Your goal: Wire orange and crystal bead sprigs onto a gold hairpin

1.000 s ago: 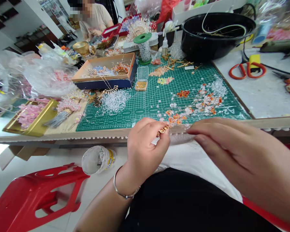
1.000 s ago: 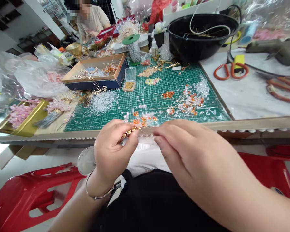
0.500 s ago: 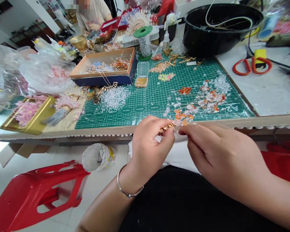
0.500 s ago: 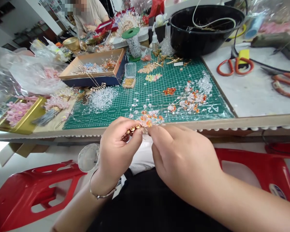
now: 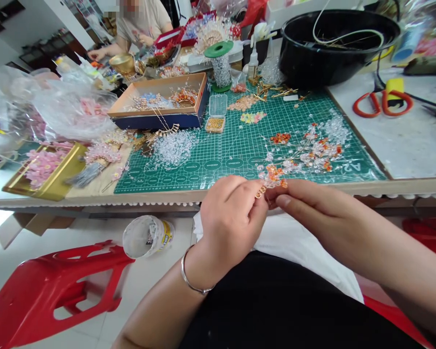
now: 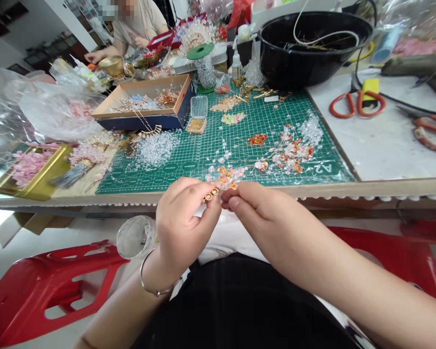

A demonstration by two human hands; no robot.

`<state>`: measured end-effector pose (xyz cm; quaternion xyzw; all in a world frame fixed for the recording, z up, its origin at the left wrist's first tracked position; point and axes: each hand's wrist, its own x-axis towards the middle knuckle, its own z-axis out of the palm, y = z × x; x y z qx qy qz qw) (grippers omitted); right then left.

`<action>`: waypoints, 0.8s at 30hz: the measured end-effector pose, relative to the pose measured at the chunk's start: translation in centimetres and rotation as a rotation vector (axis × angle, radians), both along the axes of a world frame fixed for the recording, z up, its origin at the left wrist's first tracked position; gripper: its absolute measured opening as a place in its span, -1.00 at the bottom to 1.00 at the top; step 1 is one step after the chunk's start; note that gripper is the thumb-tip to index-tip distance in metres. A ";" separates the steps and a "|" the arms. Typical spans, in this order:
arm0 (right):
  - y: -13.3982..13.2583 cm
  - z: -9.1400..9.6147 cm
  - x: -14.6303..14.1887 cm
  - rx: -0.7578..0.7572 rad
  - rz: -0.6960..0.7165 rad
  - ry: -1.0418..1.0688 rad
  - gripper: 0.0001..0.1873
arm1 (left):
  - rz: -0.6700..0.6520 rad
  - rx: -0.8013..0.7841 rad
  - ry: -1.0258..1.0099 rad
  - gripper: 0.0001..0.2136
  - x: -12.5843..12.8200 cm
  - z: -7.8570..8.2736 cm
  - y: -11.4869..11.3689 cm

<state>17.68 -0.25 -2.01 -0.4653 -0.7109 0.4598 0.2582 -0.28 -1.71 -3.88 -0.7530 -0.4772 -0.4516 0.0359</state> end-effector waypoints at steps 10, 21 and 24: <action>-0.3 -0.1 -1.7 -0.614 -0.218 0.587 -0.68 | -0.020 -0.165 -0.130 -0.88 0.2 0.4 0.3; 1.6 0.1 -0.6 -0.553 -0.130 0.482 -0.79 | 0.023 0.085 -0.004 -0.84 -0.1 0.0 1.6; 1.9 0.3 -1.1 -0.507 -0.205 0.500 -0.79 | 0.040 0.154 0.039 -0.84 0.3 -0.2 2.0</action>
